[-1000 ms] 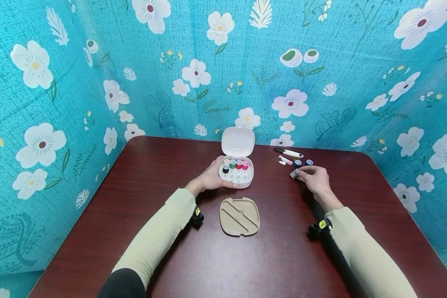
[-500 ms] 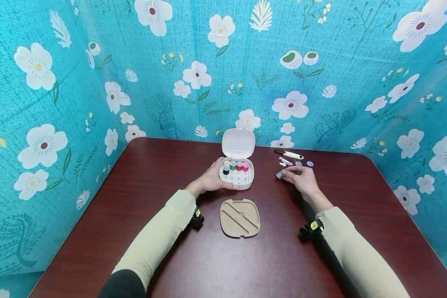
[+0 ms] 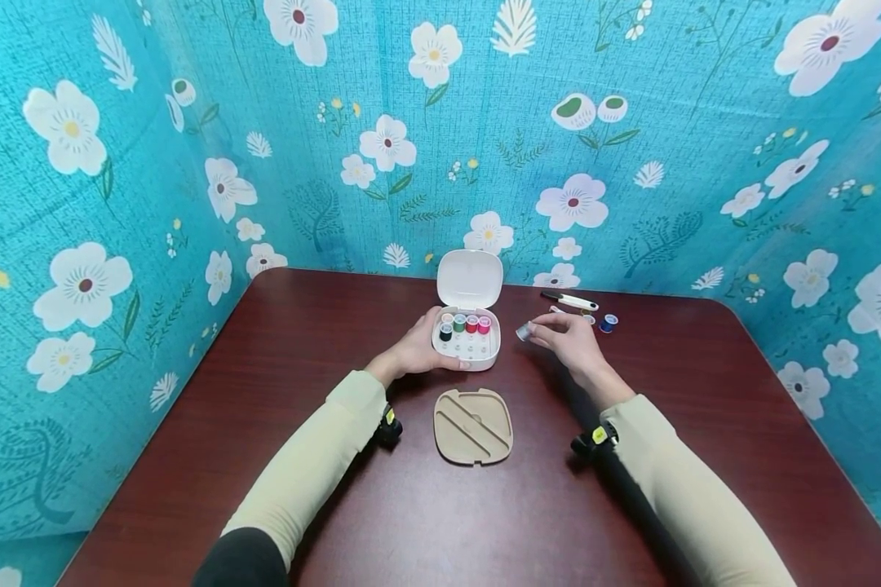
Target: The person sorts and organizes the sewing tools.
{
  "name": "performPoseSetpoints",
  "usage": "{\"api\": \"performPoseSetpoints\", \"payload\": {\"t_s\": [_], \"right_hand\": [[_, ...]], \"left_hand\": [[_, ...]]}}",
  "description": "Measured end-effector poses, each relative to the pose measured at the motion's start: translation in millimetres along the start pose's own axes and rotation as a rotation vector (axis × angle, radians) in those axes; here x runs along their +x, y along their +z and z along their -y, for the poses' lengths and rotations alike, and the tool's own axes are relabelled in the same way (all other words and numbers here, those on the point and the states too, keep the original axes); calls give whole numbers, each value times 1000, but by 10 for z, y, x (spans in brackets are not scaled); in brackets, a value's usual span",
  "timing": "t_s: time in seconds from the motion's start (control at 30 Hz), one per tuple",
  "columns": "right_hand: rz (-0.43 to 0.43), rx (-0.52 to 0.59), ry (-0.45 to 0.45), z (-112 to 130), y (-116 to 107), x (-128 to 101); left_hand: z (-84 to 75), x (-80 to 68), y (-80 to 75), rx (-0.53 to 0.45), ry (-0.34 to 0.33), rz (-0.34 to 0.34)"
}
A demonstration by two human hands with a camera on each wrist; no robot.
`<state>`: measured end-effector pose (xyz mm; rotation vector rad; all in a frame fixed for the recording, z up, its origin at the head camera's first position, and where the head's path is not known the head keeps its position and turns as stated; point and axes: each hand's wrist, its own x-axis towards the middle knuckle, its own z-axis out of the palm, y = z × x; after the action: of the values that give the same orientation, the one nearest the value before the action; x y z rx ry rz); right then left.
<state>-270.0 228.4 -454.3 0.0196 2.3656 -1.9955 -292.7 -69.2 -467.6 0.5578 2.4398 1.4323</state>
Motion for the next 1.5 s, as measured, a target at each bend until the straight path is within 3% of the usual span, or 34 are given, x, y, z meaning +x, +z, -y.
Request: {"api": "performPoseSetpoints", "payload": {"t_s": [0.57, 1.0, 1.33, 1.5], "right_hand": [[42, -29, -6, 148, 347, 61], [25, -317, -145, 256, 639, 101], [62, -482, -308, 304, 840, 204], [90, -593, -337, 308, 918, 257]], "left_hand": [[-6, 6, 3, -9, 16, -11], [27, 21, 1, -22, 18, 4], [36, 27, -10, -17, 30, 6], [37, 22, -6, -10, 25, 9]]}}
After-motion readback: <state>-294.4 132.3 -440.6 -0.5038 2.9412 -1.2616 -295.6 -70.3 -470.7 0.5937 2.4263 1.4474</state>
